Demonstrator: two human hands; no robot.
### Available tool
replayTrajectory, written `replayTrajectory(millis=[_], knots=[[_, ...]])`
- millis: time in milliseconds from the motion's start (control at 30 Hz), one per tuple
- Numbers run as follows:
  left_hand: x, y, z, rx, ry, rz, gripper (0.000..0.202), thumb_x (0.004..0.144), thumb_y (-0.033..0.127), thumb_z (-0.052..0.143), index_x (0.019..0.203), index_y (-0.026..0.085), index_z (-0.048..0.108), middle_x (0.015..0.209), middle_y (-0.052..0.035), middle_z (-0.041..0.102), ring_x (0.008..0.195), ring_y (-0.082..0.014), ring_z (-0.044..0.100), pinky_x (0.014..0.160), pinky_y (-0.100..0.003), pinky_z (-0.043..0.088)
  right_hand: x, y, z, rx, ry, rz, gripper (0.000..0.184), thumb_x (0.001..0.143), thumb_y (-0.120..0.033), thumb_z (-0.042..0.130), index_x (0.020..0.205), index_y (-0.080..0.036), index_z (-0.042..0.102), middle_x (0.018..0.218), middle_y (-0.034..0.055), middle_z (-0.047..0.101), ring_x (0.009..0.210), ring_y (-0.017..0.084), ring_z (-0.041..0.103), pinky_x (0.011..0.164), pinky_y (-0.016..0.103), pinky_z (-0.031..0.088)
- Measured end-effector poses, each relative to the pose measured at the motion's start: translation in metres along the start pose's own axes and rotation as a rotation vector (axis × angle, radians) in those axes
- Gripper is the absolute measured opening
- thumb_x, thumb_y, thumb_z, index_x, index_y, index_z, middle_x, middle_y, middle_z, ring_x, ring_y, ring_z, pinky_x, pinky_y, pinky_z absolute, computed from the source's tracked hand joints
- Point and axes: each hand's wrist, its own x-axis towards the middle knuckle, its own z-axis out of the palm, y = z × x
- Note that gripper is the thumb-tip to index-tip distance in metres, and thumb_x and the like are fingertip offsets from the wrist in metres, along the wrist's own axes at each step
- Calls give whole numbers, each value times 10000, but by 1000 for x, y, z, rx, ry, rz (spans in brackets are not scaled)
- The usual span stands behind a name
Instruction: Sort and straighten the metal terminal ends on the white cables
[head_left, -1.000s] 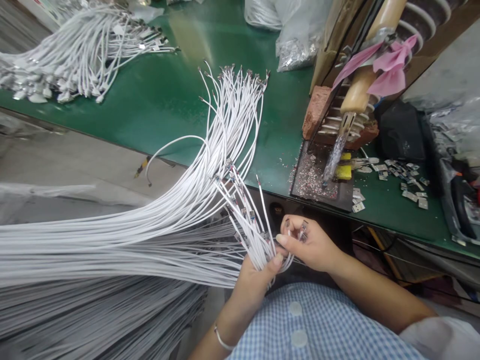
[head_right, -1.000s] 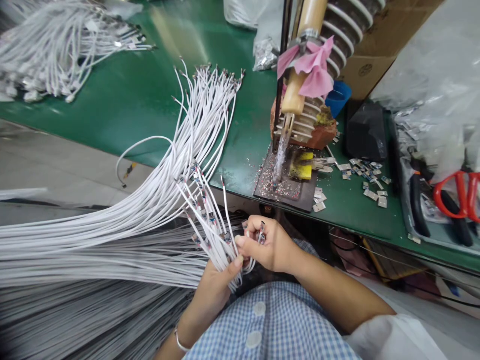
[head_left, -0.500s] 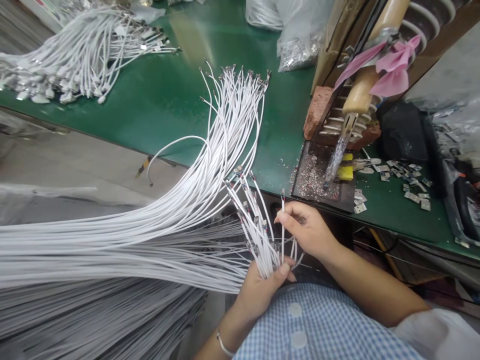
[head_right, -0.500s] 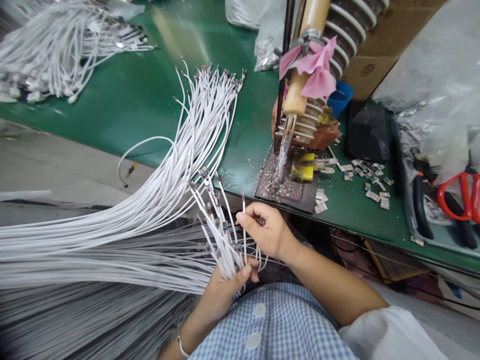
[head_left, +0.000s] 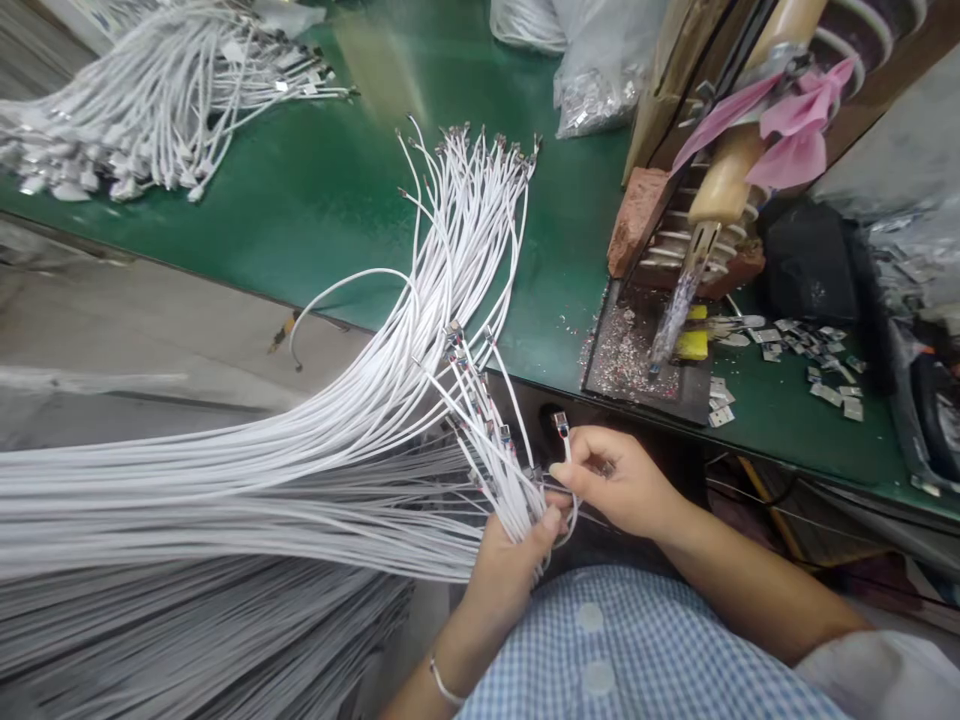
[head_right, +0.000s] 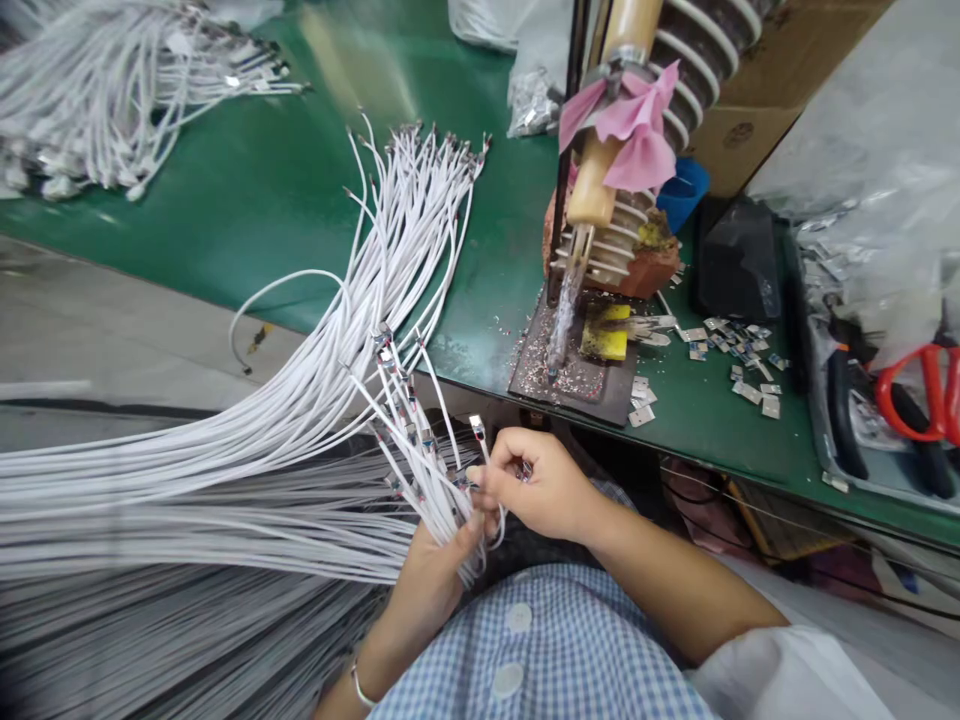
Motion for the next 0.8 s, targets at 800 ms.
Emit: replayTrajectory(millis=[800], knots=[[-3,-6,-2,-44,16,-11,183,779,287,640,897,150,617,721,-16,639,686,-126,579,688,-258,453,0,8,0,-150,27,6,154,763,-242,520,632,-185,462,568,-20,512,507,103,478,486,225,388]])
